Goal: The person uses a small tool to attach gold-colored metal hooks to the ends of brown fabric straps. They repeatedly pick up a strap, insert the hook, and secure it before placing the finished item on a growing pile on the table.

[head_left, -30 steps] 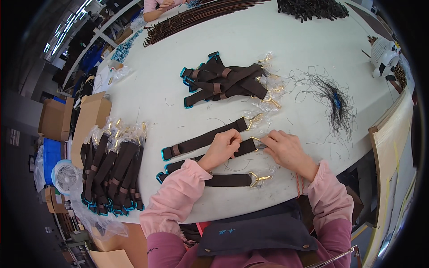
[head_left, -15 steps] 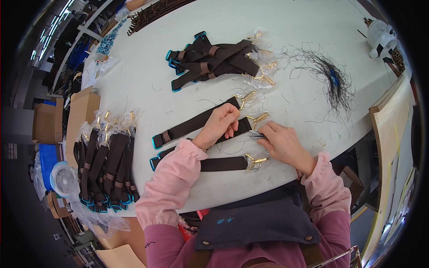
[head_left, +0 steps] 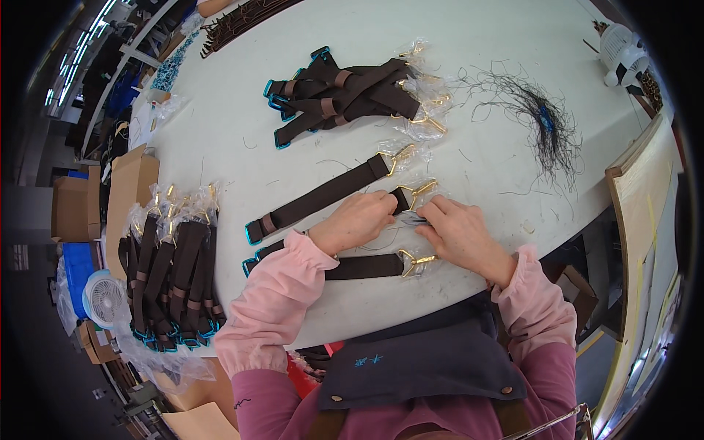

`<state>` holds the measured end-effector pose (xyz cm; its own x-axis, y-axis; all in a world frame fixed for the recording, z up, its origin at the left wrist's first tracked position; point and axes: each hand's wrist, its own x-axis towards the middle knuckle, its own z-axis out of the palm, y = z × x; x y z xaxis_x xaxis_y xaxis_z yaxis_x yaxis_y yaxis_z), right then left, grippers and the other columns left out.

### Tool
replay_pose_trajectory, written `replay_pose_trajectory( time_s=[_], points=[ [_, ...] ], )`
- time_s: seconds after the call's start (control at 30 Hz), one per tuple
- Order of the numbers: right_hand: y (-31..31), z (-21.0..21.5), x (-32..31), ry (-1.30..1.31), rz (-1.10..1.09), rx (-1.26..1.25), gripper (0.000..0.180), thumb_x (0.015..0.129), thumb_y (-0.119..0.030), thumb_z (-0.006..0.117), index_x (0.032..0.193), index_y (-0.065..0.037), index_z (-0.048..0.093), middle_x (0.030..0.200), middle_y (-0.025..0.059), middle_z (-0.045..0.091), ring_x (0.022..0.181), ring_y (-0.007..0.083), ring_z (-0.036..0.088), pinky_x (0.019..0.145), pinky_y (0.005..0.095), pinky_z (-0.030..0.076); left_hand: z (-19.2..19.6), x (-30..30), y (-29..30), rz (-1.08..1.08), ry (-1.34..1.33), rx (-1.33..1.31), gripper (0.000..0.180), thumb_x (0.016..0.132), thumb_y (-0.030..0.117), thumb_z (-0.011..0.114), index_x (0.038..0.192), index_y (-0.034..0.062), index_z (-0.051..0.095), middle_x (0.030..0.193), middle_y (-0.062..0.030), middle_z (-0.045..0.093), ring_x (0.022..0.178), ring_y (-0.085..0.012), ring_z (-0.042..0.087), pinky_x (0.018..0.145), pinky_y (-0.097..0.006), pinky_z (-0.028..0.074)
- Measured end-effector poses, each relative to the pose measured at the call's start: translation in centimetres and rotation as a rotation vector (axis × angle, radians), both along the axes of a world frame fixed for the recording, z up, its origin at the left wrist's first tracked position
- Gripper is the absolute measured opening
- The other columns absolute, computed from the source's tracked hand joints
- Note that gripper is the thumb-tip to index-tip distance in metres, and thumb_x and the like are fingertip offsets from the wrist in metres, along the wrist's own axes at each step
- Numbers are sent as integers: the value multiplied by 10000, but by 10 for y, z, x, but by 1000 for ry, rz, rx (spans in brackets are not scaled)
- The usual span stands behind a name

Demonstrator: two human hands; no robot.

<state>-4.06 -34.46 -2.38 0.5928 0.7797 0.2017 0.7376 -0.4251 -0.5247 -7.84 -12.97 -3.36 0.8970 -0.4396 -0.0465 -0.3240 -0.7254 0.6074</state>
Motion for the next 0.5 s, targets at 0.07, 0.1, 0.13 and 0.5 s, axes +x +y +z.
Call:
replay_pose_trajectory(
  time_s=[0.07, 0.1, 0.13, 0.5],
  points=[
    [4, -2, -1, -16, -7, -9, 203, 761, -170, 664, 841, -48, 523, 779, 80, 537, 686, 253, 606, 504, 362, 448, 0, 0, 0, 15, -42, -51, 153, 782, 76, 610, 796, 9, 473, 764, -143, 529, 692, -349, 523, 603, -423, 409],
    [5, -3, -1, -25, -10, -14, 204, 761, -171, 664, 837, -46, 523, 779, 80, 538, 687, 249, 607, 502, 360, 449, 2, 1, -1, 28, -52, -68, 143, 779, 64, 605, 797, 8, 474, 744, -141, 524, 680, -350, 519, 593, -422, 408],
    [6, -3, -2, -28, -16, -27, 204, 760, -171, 665, 835, -46, 523, 778, 79, 538, 686, 246, 608, 500, 360, 450, 3, 2, -1, 41, -62, -85, 134, 776, 52, 600, 799, 8, 475, 724, -140, 518, 669, -351, 515, 583, -422, 406],
    [13, -5, -2, -68, -33, -43, 155, 755, -153, 652, 789, -49, 541, 750, 64, 530, 654, 221, 602, 474, 359, 455, 5, 7, -3, 252, 181, -431, 145, 792, -54, 553, 875, 9, 452, 715, -69, 539, 640, -123, 508, 578, -264, 426]
  ],
)
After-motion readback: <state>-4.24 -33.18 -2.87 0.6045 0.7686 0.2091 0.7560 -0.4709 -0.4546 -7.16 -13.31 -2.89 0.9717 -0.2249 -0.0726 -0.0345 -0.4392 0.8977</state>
